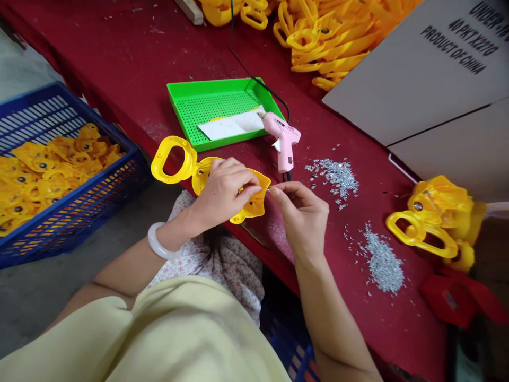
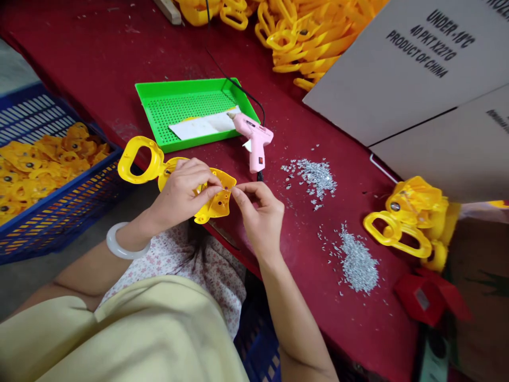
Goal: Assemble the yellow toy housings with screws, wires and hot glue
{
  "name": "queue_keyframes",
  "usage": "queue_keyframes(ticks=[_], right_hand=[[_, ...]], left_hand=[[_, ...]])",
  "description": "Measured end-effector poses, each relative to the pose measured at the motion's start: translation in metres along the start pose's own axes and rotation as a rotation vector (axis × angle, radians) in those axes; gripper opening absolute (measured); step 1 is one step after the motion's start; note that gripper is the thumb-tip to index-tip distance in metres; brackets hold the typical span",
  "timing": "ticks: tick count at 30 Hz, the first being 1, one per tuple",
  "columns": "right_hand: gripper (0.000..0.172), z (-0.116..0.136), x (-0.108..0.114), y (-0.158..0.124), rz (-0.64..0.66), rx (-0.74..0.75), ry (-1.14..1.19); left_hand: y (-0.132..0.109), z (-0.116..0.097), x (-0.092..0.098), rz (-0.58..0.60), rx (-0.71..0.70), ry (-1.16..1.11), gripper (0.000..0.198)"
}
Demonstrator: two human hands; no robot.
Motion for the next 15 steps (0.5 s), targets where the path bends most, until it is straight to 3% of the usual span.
queue_keyframes(ticks=[8,15], right_hand=[[0.023,-0.022,-0.001,-0.019,-0.091,-0.106,0.050],[0.022,-0.017,-0.003,-0.023,-0.139,-0.057,0.006]], left_hand=[[0.005,0.000,-0.007,0.058,0.015,0.024,0.013],[0.005,0.000,-0.009,0.042,0.022,0.058,0.013]])
Point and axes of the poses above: each hand's wrist, its own y-axis towards the middle knuckle, its own x-axis out of the back of the hand, z = x × y, the point moved 8 cm from there along y, towards the middle knuckle, and after that the axes turned 1 degree about x, right-handed, at the moved point
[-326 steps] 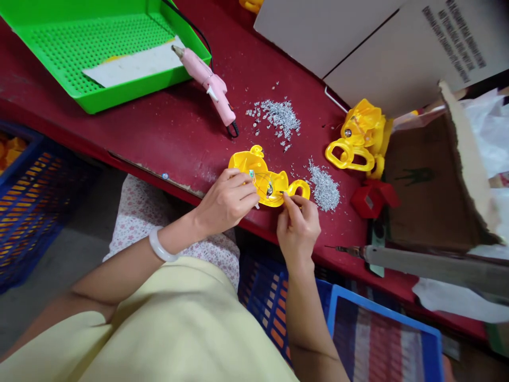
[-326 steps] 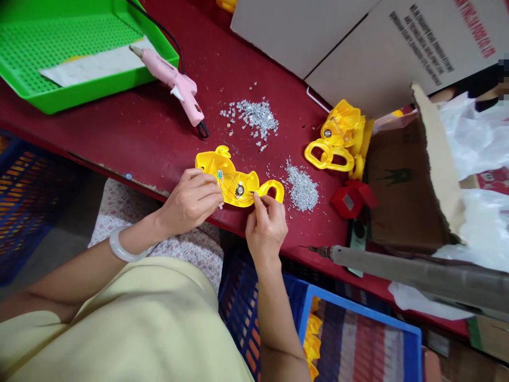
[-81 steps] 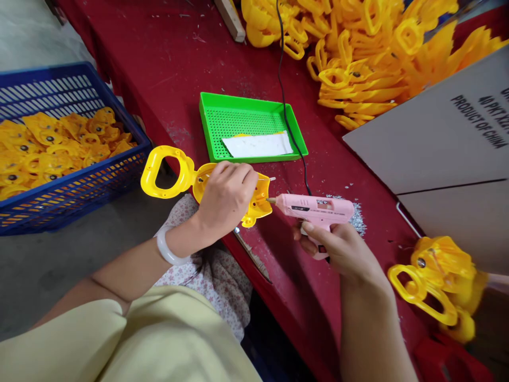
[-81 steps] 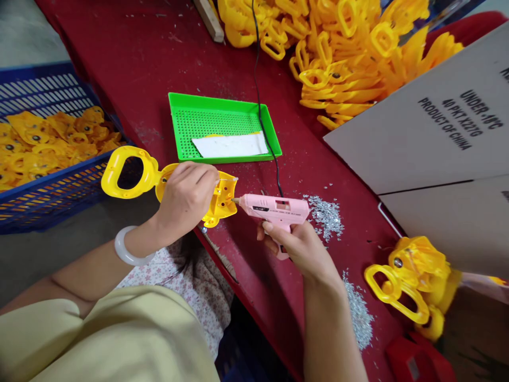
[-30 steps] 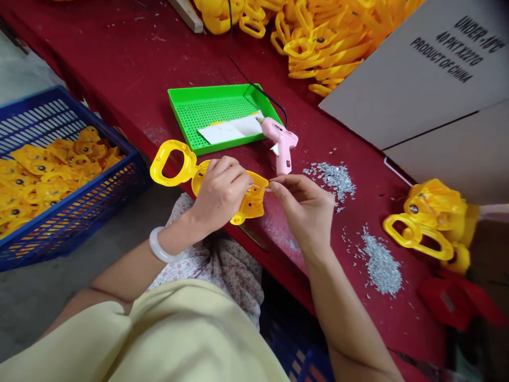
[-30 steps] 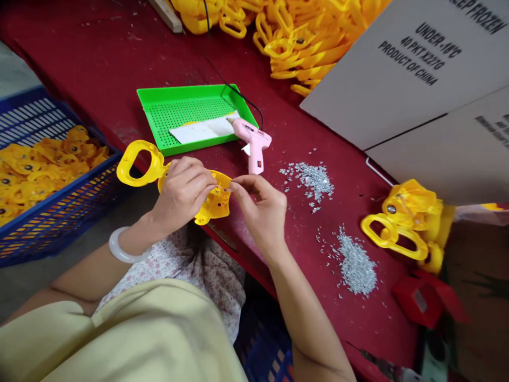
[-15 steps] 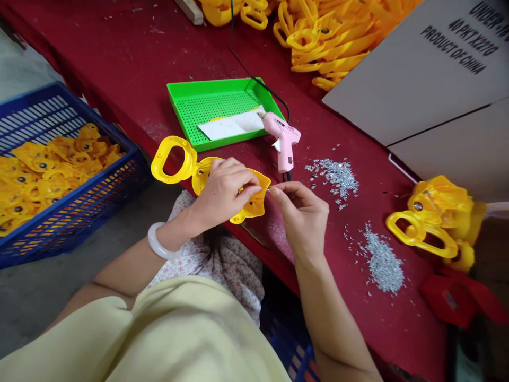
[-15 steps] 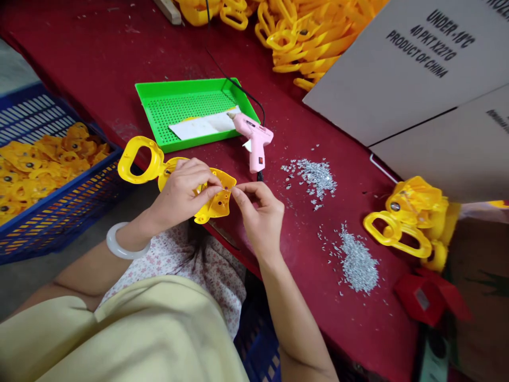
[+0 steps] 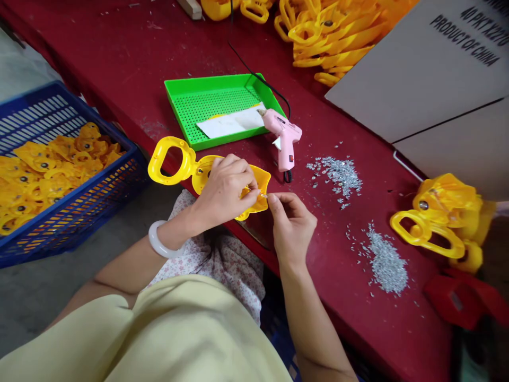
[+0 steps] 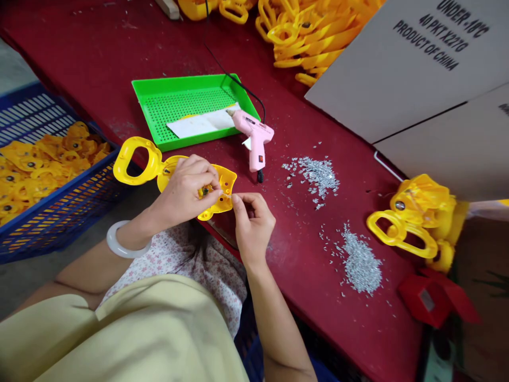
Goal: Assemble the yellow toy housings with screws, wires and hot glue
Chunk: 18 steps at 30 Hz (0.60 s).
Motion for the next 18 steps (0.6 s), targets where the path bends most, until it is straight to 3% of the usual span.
queue_keyframes(ticks=[18], right_hand=[[0.021,0.0030,-0.0001,0.0021,-0.017,0.038,-0.077]], left_hand=[[-0.0001,0.0027,-0.0018,-0.011,-0.001,0.005,0.012]])
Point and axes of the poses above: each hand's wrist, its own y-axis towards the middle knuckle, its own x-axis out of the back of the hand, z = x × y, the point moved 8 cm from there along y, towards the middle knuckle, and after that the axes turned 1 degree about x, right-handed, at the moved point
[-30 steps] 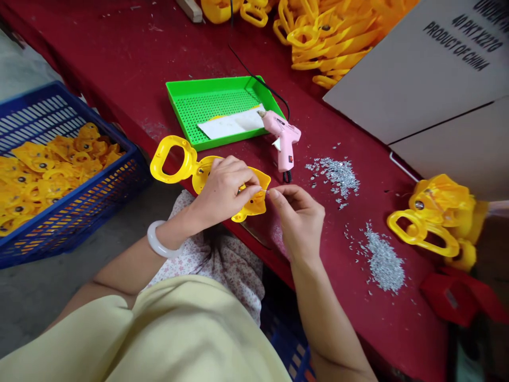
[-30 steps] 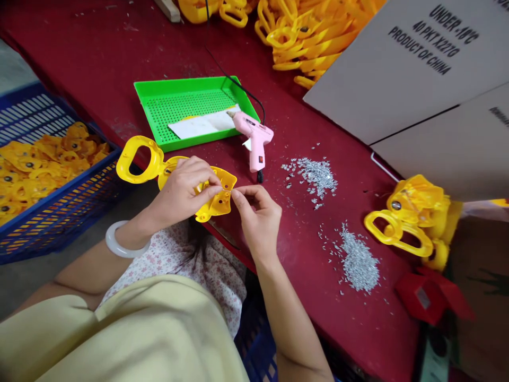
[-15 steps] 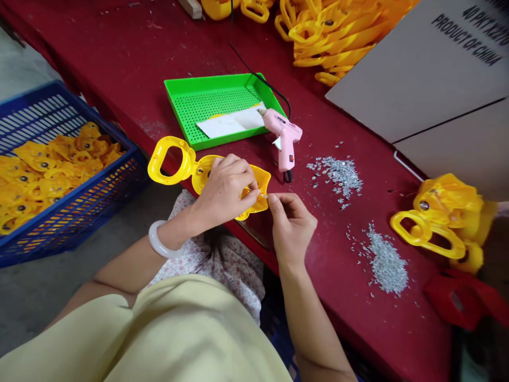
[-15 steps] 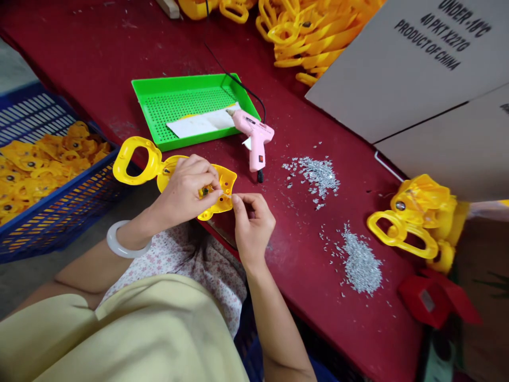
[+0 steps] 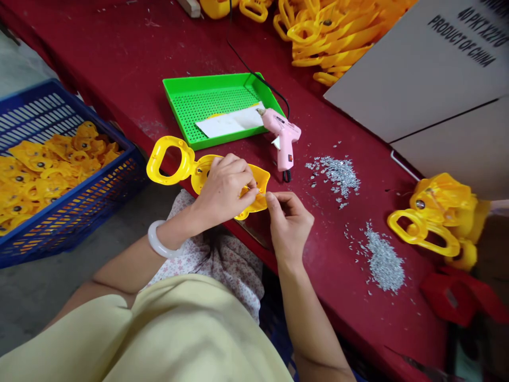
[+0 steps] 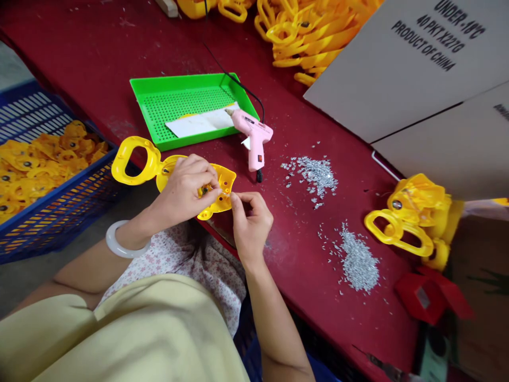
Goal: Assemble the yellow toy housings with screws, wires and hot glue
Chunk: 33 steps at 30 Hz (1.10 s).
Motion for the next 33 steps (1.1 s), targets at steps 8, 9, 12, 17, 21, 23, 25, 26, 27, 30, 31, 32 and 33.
queue_keyframes(ticks=[8,9,12,17,21,23,25,26,27,30,31,32,33], right_hand=[[0.019,-0.003,-0.003,0.001,0.019,-0.061,0.065],[0.019,-0.004,-0.004,0.002,0.026,-0.078,0.080],[0.019,-0.008,-0.006,0.003,0.049,-0.126,0.116],[0.021,-0.010,-0.007,0.003,0.056,-0.143,0.145],[0.021,-0.011,-0.008,0.004,0.065,-0.142,0.133],[0.021,-0.010,-0.008,0.004,0.067,-0.142,0.122],[0.020,-0.010,-0.007,0.005,0.067,-0.139,0.113],[0.020,-0.009,-0.007,0.005,0.070,-0.136,0.112],[0.020,-0.009,-0.007,0.005,0.075,-0.134,0.111],[0.020,-0.008,-0.009,0.005,0.088,-0.128,0.106],[0.020,-0.008,-0.009,0.005,0.091,-0.129,0.106],[0.021,-0.008,-0.009,0.006,0.091,-0.133,0.109],[0.021,-0.008,-0.009,0.006,0.091,-0.140,0.116]], left_hand=[[0.000,-0.003,0.000,0.023,-0.042,0.029,0.014],[-0.001,-0.004,0.001,0.006,-0.055,0.032,0.013],[-0.006,-0.007,0.007,-0.081,-0.125,0.031,0.010],[-0.016,-0.015,0.009,-0.123,-0.316,0.033,0.016],[-0.018,-0.018,0.007,-0.121,-0.383,0.061,0.017],[-0.018,-0.018,0.006,-0.107,-0.398,0.073,0.017],[-0.018,-0.017,0.004,-0.085,-0.403,0.081,0.017],[-0.018,-0.017,0.003,-0.074,-0.407,0.085,0.017],[-0.018,-0.017,0.002,-0.066,-0.414,0.089,0.017],[-0.018,-0.017,0.000,-0.041,-0.438,0.110,0.018],[-0.018,-0.018,0.000,-0.027,-0.438,0.114,0.019],[-0.017,-0.017,-0.001,-0.011,-0.434,0.116,0.020],[-0.016,-0.017,-0.001,0.008,-0.426,0.113,0.020]])
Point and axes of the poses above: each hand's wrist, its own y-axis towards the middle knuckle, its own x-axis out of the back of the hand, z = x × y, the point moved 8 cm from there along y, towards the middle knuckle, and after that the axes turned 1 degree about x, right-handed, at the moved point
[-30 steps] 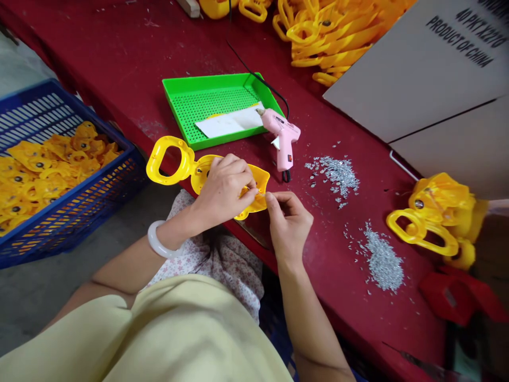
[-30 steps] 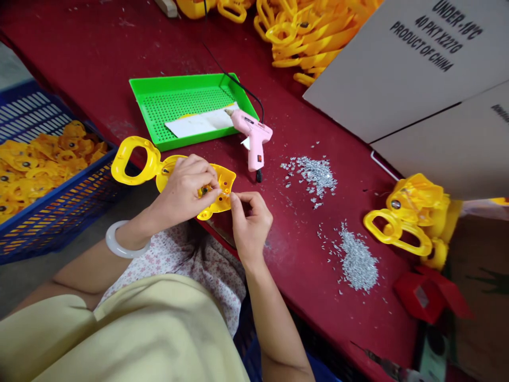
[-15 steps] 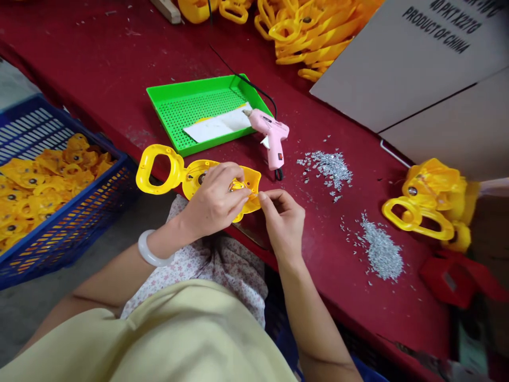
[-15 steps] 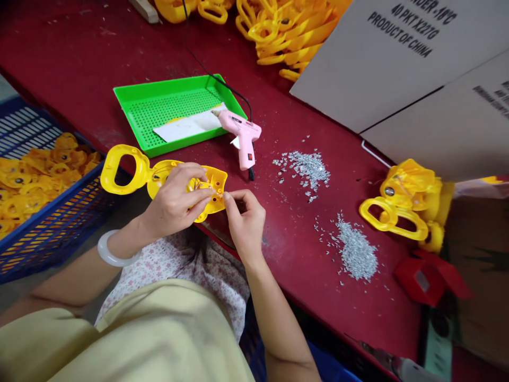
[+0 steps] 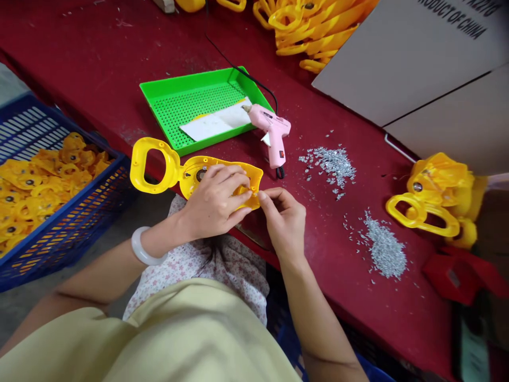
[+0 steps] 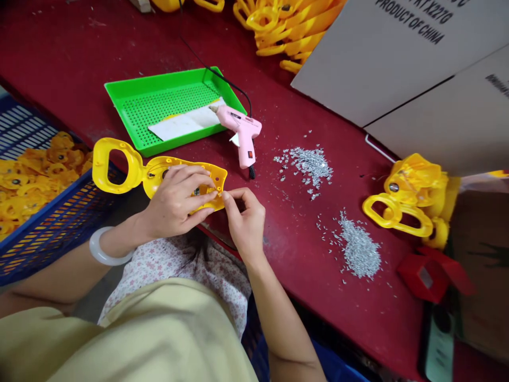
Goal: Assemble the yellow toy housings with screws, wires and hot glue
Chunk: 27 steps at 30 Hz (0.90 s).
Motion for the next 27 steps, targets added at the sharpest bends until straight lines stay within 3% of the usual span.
queue_keyframes(ticks=[6,13,18,20,24,27], right_hand=[[0.025,-0.003,-0.003,0.006,0.020,-0.063,0.066],[0.029,-0.014,-0.003,0.006,0.000,-0.081,0.132],[0.031,-0.025,0.003,0.003,-0.020,-0.101,0.206],[0.030,-0.028,0.008,0.001,-0.037,-0.111,0.212],[0.028,-0.030,0.021,-0.010,-0.074,-0.113,0.167],[0.028,-0.029,0.031,-0.020,-0.108,-0.096,0.083]], left_hand=[[0.002,0.005,0.001,0.065,0.062,-0.091,0.021],[0.001,0.006,0.005,-0.034,0.089,-0.157,0.018],[-0.006,0.013,0.024,-0.077,0.093,-0.033,0.021],[-0.012,0.023,0.033,-0.043,0.105,0.050,0.029],[-0.026,0.039,0.037,0.094,0.091,0.186,0.063],[-0.035,0.046,0.032,0.153,0.092,0.225,0.068]])
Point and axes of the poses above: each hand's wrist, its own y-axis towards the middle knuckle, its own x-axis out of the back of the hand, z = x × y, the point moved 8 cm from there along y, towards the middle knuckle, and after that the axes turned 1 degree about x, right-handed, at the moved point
